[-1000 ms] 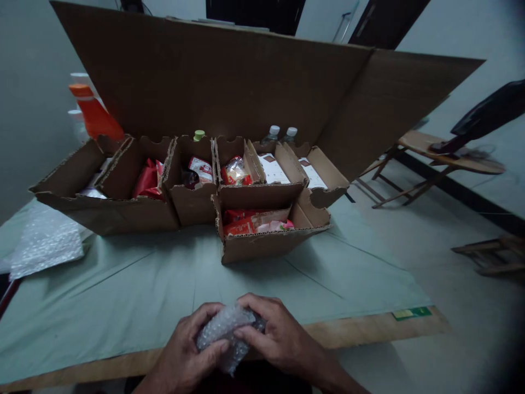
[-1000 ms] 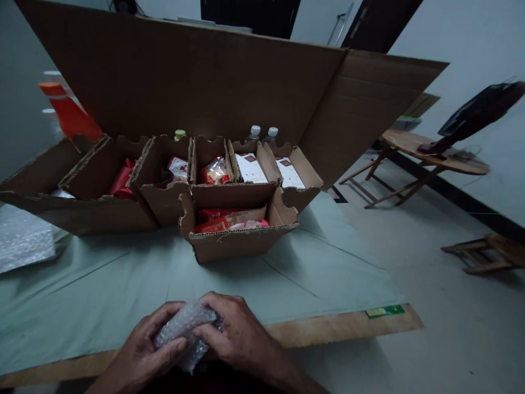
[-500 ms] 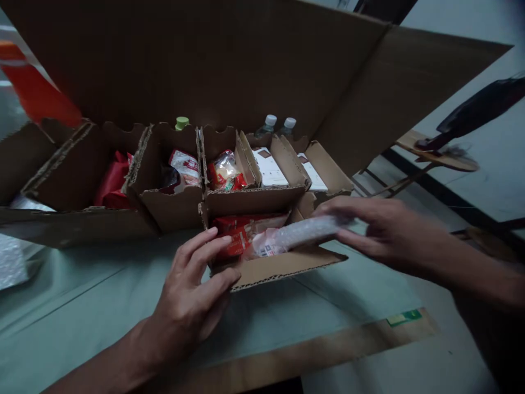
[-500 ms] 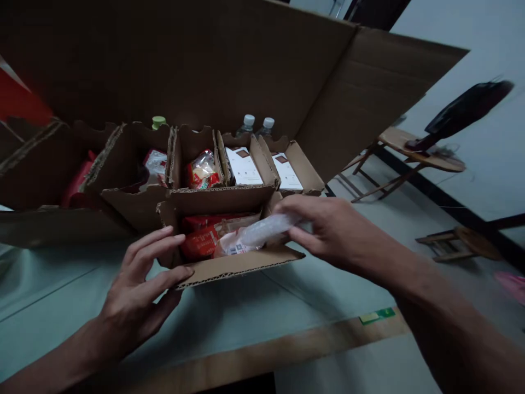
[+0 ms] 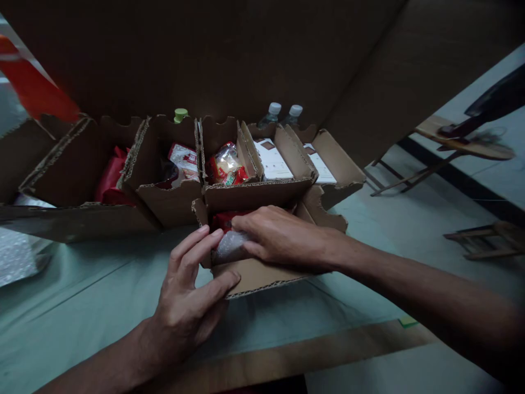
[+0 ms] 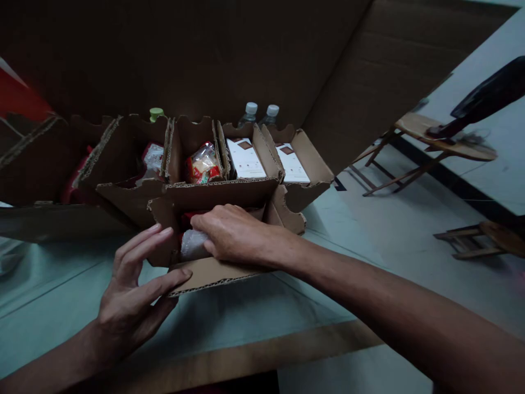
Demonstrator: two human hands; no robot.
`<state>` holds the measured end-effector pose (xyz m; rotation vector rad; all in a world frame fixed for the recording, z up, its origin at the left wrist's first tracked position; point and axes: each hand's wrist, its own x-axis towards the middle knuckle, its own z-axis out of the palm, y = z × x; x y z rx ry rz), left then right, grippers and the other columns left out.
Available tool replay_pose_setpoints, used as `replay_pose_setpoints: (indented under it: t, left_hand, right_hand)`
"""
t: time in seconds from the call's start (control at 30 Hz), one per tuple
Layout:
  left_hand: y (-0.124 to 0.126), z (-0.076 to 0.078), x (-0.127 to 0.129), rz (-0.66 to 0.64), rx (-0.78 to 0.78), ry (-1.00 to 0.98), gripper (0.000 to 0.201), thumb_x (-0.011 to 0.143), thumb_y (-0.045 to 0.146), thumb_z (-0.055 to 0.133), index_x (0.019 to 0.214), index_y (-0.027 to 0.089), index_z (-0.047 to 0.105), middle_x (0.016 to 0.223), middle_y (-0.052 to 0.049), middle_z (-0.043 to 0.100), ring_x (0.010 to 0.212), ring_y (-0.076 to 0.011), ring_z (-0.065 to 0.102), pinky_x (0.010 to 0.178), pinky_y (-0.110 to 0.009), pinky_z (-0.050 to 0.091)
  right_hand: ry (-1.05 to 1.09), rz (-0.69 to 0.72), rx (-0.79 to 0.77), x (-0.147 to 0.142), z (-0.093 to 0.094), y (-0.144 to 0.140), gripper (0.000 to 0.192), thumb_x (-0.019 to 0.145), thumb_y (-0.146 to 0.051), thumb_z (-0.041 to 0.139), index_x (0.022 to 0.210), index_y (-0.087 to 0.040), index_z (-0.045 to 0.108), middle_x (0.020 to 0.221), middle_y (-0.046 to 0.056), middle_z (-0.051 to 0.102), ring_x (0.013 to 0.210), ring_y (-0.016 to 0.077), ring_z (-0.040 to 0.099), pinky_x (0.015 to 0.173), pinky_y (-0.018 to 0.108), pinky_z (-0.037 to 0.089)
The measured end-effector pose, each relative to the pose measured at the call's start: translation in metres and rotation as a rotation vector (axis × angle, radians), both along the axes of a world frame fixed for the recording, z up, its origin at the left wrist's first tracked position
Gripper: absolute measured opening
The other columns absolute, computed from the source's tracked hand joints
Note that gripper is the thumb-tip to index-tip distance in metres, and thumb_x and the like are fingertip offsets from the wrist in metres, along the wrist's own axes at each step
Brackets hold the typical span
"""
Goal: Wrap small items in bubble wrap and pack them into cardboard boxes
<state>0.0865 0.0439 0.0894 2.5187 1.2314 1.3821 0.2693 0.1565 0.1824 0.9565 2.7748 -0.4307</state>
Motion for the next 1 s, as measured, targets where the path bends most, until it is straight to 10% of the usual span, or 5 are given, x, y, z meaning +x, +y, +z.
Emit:
replay_pose_setpoints:
  t: [0.5,0.67,0.8,0.9,1.0]
  left_hand:
    - [0.008,-0.003,-0.001,0.041,0.051,0.0,0.034,0.084,0.001,0.063,0.108,0.024,0.068,0.153,-0.009,0.044,0.142,-0.0298,0.042,0.11,-0.048,0.045]
    - [-0.013,-0.023,-0.016,0.259,-0.097,-0.214,0.074,0.086,0.024,0.072,0.151,0.03,0.039,0.161,-0.012,0.036,0.143,-0.0324,0.043,0.116,-0.054,0.041]
    - [-0.03,-0.058,-0.025,0.314,-0.504,-0.326,0.085,0.086,0.041,0.069,0.158,0.032,0.025,0.163,-0.013,0.033,0.135,-0.0355,0.051,0.109,-0.058,0.047]
    - [-0.016,-0.071,-0.006,0.252,-0.671,-0.457,0.083,0.083,0.048,0.069,0.154,0.025,0.033,0.155,-0.017,0.042,0.134,-0.0358,0.051,0.112,-0.059,0.043]
    - [0.01,-0.07,0.024,0.2,-0.725,-0.607,0.076,0.076,0.052,0.072,0.14,0.017,0.046,0.136,-0.017,0.058,0.126,-0.0335,0.057,0.111,-0.054,0.045]
  right_hand:
    - [-0.148,0.179,0.101,-0.015,-0.006,0.008,0.018,0.093,-0.019,0.062,0.099,-0.012,0.076,0.095,0.013,0.079,0.083,0.023,0.072,0.068,0.03,0.045]
    - [0.556,-0.285,0.397,0.077,0.007,-0.05,0.019,0.096,-0.028,0.062,0.107,-0.018,0.074,0.1,0.007,0.079,0.089,0.0193,0.072,0.081,0.032,0.051]
    - [0.908,-0.814,0.455,0.14,-0.042,-0.084,0.022,0.089,-0.031,0.066,0.107,-0.02,0.072,0.097,0.006,0.079,0.083,0.0193,0.071,0.071,0.03,0.053]
    - [0.949,-0.881,0.124,0.139,-0.092,-0.065,0.058,0.07,-0.035,0.079,0.124,-0.018,0.067,0.122,0.011,0.073,0.104,0.0263,0.068,0.083,0.036,0.056]
    - [0.973,-0.845,-0.128,0.12,-0.122,-0.041,0.042,0.068,-0.038,0.076,0.104,-0.016,0.074,0.103,0.007,0.077,0.097,0.0267,0.069,0.086,0.037,0.056]
